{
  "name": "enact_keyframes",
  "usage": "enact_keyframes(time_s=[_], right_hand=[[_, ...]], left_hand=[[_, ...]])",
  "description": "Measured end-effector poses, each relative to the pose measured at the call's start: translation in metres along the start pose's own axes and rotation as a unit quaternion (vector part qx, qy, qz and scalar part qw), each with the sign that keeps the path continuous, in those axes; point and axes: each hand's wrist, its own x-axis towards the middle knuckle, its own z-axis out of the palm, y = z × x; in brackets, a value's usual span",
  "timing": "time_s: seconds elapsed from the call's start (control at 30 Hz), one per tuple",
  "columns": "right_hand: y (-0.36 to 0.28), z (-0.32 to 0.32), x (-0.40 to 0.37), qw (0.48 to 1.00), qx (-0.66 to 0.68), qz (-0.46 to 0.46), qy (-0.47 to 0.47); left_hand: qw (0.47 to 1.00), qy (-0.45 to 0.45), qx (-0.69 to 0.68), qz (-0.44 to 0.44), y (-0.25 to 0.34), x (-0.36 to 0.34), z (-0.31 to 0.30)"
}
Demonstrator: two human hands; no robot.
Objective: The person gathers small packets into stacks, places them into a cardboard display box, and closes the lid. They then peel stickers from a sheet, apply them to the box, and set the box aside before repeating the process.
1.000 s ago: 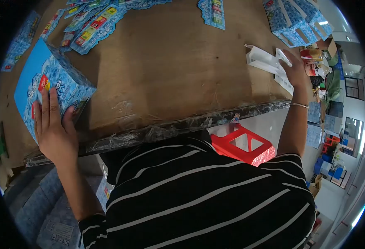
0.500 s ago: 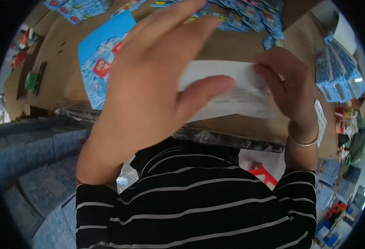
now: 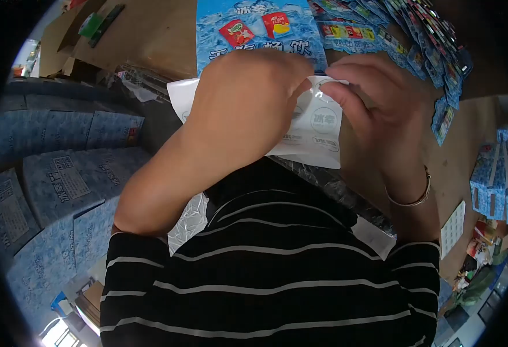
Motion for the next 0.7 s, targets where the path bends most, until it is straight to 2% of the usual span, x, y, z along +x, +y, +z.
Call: enact_keyframes(time_s=[0.13,0.2,0.23,0.3,0.33,0.4,0.53,0.6,0.63,0.7], right_hand=[[0.003,0.010,-0.007,0.999,-0.034,-0.028,-0.007],[0.006,0.015,-0.012,0.994,-0.055,-0.090,0.007],[0.006,0.018,-0.015,0.995,-0.051,-0.089,0.002],[0.007,0.022,-0.017,1.000,0.007,-0.010,0.001],[0.009,0.024,-0.017,1.000,0.010,-0.010,-0.003],[0.014,0.026,-0.017,0.995,-0.014,-0.102,0.002],[-0.002,0.014,-0.010,0.988,-0.045,-0.145,-0.028],[-0.014,0.007,-0.012,0.987,0.064,-0.082,-0.120],[-0.017,0.002,-0.009,0.986,0.067,-0.084,-0.124],[-0.020,-0.004,-0.004,0.965,0.172,0.097,-0.173]], left_hand=[[1.000,-0.003,-0.002,-0.016,-0.006,-0.007,0.005],[1.000,-0.007,-0.007,-0.028,-0.006,-0.012,0.008],[0.999,-0.008,-0.008,-0.034,-0.006,-0.015,0.010],[0.999,0.008,-0.022,-0.049,-0.007,-0.019,0.013],[0.998,0.007,-0.022,-0.054,-0.007,-0.021,0.015],[0.997,0.035,-0.035,-0.061,-0.008,-0.023,0.018],[0.996,-0.015,-0.022,-0.085,-0.011,-0.034,0.017],[0.992,-0.054,0.051,-0.103,-0.015,-0.045,0.023],[0.991,-0.053,0.050,-0.109,-0.018,-0.053,0.026],[0.998,0.030,0.040,0.038,-0.026,-0.070,0.031]])
